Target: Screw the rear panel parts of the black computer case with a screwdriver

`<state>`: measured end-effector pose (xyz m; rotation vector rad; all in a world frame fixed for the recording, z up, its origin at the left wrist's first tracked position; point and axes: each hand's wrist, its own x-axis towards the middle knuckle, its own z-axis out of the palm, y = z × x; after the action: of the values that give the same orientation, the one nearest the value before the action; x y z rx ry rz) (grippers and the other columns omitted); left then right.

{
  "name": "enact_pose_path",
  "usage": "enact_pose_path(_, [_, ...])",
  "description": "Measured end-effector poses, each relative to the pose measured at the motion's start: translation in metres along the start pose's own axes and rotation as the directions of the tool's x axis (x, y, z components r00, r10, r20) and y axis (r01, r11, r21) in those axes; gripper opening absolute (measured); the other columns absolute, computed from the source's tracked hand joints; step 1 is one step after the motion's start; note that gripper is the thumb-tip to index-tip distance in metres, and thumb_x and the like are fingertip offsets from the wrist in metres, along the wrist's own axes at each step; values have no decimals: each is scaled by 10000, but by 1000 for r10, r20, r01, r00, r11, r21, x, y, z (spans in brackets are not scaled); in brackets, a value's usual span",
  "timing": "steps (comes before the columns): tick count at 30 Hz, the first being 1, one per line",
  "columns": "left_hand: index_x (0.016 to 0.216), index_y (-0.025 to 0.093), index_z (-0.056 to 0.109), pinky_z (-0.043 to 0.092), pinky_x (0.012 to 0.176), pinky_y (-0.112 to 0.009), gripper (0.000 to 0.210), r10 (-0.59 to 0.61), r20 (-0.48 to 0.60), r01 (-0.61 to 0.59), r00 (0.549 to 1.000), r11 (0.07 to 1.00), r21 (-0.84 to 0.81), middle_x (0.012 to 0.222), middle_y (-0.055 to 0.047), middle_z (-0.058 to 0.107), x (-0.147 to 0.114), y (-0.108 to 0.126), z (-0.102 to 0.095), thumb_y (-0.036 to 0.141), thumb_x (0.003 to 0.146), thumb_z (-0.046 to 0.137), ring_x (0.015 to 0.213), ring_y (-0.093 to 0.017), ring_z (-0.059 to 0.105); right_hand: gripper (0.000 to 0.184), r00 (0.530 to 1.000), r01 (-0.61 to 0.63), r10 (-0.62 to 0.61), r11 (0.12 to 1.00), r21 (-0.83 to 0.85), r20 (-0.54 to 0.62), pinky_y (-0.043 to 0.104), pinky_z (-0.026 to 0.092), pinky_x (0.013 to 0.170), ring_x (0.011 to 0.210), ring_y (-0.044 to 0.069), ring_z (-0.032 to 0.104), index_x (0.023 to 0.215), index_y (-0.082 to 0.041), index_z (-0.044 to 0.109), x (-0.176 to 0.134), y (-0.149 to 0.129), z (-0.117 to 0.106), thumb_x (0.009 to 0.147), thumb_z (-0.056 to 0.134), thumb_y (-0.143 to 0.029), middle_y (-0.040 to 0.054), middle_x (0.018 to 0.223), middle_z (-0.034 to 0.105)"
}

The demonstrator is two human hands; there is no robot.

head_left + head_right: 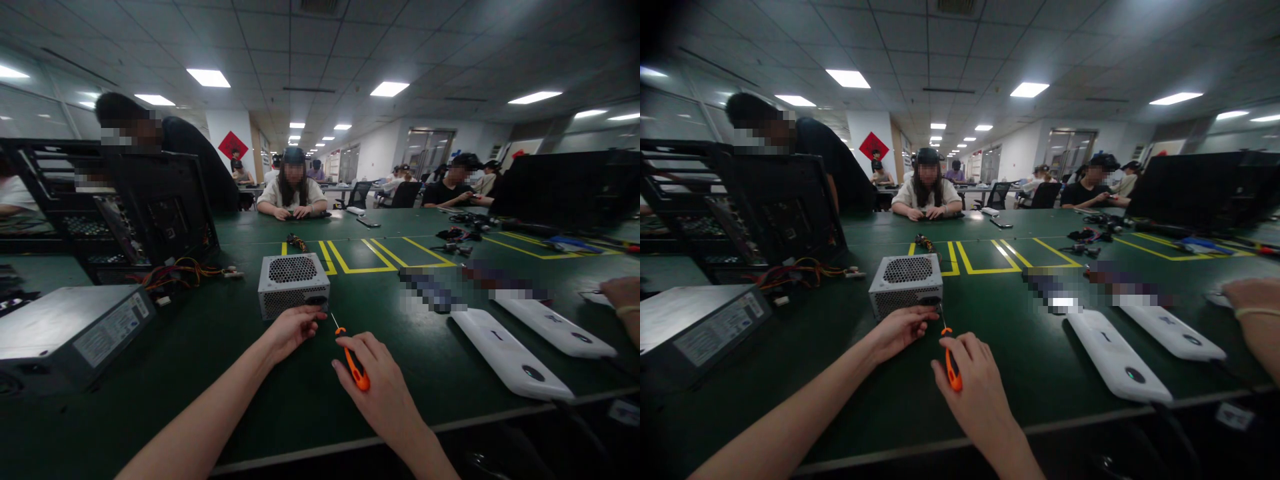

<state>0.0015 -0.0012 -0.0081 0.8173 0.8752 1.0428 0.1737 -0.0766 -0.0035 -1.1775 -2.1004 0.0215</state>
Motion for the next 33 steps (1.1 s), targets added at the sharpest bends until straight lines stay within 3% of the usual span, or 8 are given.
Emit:
enact_pose_path(4, [971, 79, 580, 389, 492, -168, 274, 0, 3, 0, 1000, 1000, 12, 970, -137, 589, -1, 0, 0, 80, 704, 521, 558, -46, 489, 220, 999, 23, -23, 1000, -7, -32, 313, 425, 711, 805, 165, 505, 1002, -196, 481, 0, 1, 3, 787, 430, -201, 50, 875, 499])
enact_pose_path(9, [1012, 97, 564, 394, 512, -164, 297, 2, 66, -4, 998, 1000, 28, 1024, -132, 574, 0, -1, -1, 102, 718, 519, 565, -37, 491, 225, 997, 72, -71, 995, -66, 17, 339, 420, 711, 809, 179, 491, 946, -197, 509, 1, 0, 4, 756, 419, -117, 61, 886, 475])
enact_pose_path(13, [1057, 122, 539, 402, 530, -170, 327, 16, 99, -20, 995, 999, 41, 1065, -127, 558, 1, -2, 1, 133, 731, 520, 583, -40, 503, 209, 996, 88, -89, 993, -82, -6, 325, 434, 705, 809, 175, 507, 956, -203, 513, 1, -3, 3, 771, 429, -156, 62, 886, 485])
enact_pose_path(17, [1058, 127, 536, 404, 523, -170, 330, 24, 101, -28, 995, 999, 46, 1113, -135, 532, 2, -2, 4, 142, 728, 524, 584, -40, 507, 229, 997, 68, -70, 996, -65, -38, 307, 449, 686, 773, 164, 529, 1013, -191, 476, 1, -3, 5, 794, 434, -243, 54, 863, 516])
enact_pose_path(24, [1047, 121, 540, 408, 539, -169, 333, 40, 124, -42, 991, 999, 15, 1133, -130, 521, 4, -4, 3, 111, 715, 518, 599, -43, 518, 279, 998, 59, -60, 997, -49, -10, 339, 431, 733, 830, 182, 510, 990, -193, 474, 0, 1, 6, 730, 418, -107, 64, 917, 501])
enact_pose_path(33, [1023, 115, 550, 410, 546, -158, 300, 52, 145, -54, 988, 999, 7, 1154, -132, 508, 1, -3, 5, 125, 725, 520, 604, -37, 508, 255, 998, 53, -53, 999, 1, -43, 332, 414, 740, 832, 174, 499, 988, -190, 481, -1, -1, 4, 748, 422, -126, 58, 910, 500])
